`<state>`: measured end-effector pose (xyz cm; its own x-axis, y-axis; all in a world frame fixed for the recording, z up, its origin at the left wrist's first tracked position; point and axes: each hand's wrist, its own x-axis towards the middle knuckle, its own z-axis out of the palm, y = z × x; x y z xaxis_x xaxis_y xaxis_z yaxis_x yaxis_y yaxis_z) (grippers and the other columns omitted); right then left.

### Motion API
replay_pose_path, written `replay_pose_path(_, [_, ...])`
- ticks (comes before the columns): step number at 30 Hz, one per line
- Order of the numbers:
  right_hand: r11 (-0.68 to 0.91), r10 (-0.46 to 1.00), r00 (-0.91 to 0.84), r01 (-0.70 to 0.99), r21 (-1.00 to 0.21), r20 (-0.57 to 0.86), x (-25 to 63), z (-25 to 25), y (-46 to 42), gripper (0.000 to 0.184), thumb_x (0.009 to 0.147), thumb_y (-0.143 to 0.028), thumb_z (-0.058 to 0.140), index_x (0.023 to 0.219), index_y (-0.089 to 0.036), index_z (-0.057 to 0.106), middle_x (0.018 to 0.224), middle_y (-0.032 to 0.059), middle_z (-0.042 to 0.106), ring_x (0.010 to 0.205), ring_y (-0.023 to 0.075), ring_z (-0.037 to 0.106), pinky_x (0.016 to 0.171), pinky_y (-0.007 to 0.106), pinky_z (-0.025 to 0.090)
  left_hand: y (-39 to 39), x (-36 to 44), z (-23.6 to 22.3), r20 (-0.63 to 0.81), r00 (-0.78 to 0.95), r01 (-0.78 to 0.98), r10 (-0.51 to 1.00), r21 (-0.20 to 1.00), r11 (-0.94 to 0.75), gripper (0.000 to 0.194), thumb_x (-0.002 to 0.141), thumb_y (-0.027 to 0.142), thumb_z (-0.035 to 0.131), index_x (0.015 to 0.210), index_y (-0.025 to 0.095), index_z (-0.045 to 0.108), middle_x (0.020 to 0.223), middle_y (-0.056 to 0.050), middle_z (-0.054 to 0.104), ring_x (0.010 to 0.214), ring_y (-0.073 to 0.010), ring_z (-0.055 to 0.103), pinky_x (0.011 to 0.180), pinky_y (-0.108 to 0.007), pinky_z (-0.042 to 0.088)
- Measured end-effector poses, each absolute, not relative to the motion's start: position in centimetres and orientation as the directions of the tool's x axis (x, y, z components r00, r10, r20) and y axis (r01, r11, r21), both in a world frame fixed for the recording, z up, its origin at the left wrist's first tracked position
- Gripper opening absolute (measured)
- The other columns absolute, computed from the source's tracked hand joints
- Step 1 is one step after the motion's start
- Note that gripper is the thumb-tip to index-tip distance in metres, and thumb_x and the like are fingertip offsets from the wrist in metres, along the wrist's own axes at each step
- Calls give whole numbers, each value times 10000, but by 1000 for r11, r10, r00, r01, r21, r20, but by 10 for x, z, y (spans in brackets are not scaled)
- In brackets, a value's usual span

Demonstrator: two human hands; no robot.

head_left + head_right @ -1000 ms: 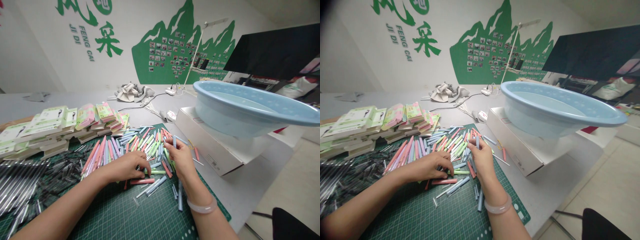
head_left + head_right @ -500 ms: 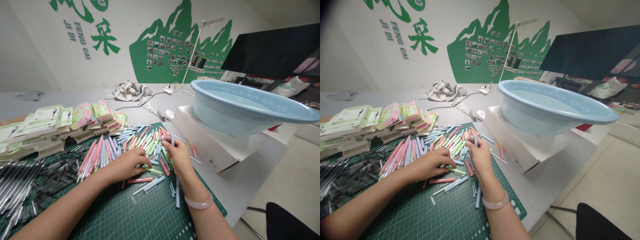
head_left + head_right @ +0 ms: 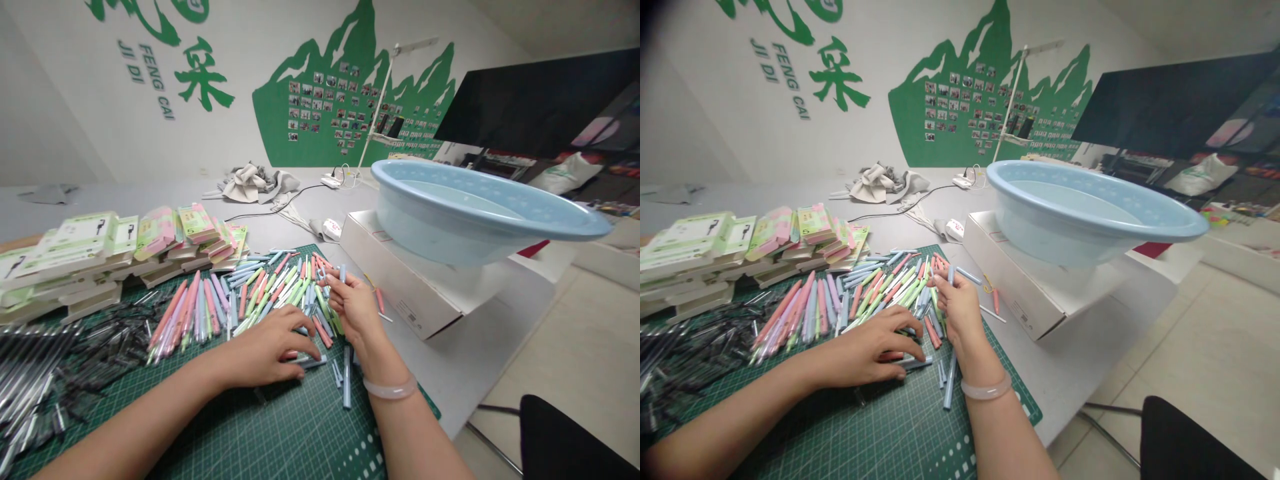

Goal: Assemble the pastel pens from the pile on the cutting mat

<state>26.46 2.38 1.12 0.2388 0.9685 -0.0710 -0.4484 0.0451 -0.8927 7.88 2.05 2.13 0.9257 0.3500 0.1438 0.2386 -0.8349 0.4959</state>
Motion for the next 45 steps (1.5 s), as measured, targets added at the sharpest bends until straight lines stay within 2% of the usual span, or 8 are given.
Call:
replay_pose_path(8, [-33,982,138,-549,-835,-129,266,7,25,277,589,-222,764,815,-124,636,649,40,650,396,8,230,372,169,111,17,83,15,153,910,277,385,467,-840,226,761,258,672,984,295,667,1063,-26,571,1037,-205,474,919,-344,365])
replay_pose_path(16, [-36,985,138,-429,-903,-105,266,5,25,264,581,-214,754,802,-130,638,611,8,623,386,11,201,379,196,97,4,105,7,227,898,276,378,378,-884,159,796,161,608,940,220,635,976,-26,613,948,-191,509,828,-323,395])
replay_pose_path(21, [-9,982,186,-168,-986,-40,266,3,24,206,583,-231,737,753,-144,658,487,-72,463,394,41,273,395,202,171,-6,123,-3,270,927,209,259,199,-957,95,857,208,535,853,203,631,857,-35,613,877,-189,527,753,-316,399])
replay_pose_path(28, [70,991,81,356,-932,106,264,-4,28,75,602,-175,690,676,-173,674,637,-12,626,592,136,525,575,254,372,-17,130,-4,272,948,171,165,1,-985,112,848,177,509,772,162,590,751,-51,618,781,-202,521,753,-341,402])
replay_pose_path(31, [81,991,54,462,-883,119,263,-7,29,66,608,-156,684,663,-186,665,644,-13,638,618,150,551,605,262,382,-11,116,4,258,932,235,253,99,-967,63,801,155,522,793,168,583,777,-48,625,781,-193,537,753,-316,410])
replay_pose_path(36, [83,990,58,498,-863,128,262,-8,29,77,621,-147,675,684,-189,678,682,-5,660,671,167,582,663,277,395,28,76,21,232,734,498,638,455,-738,129,810,165,483,850,204,599,766,5,625,689,-136,547,634,-239,396])
replay_pose_path(40, [142,989,-22,353,-925,144,257,-3,25,72,692,-214,642,721,-187,702,700,6,666,685,170,580,655,275,404,52,57,27,209,544,525,812,671,-524,153,834,278,500,865,195,625,758,8,641,696,-137,569,639,-236,406])
replay_pose_path(45, [83,990,-122,110,-990,69,246,5,17,93,690,-240,657,741,-169,688,656,0,635,589,130,529,549,233,377,48,63,27,220,535,454,816,739,-497,146,819,276,526,838,197,647,766,13,659,726,-144,586,672,-245,417])
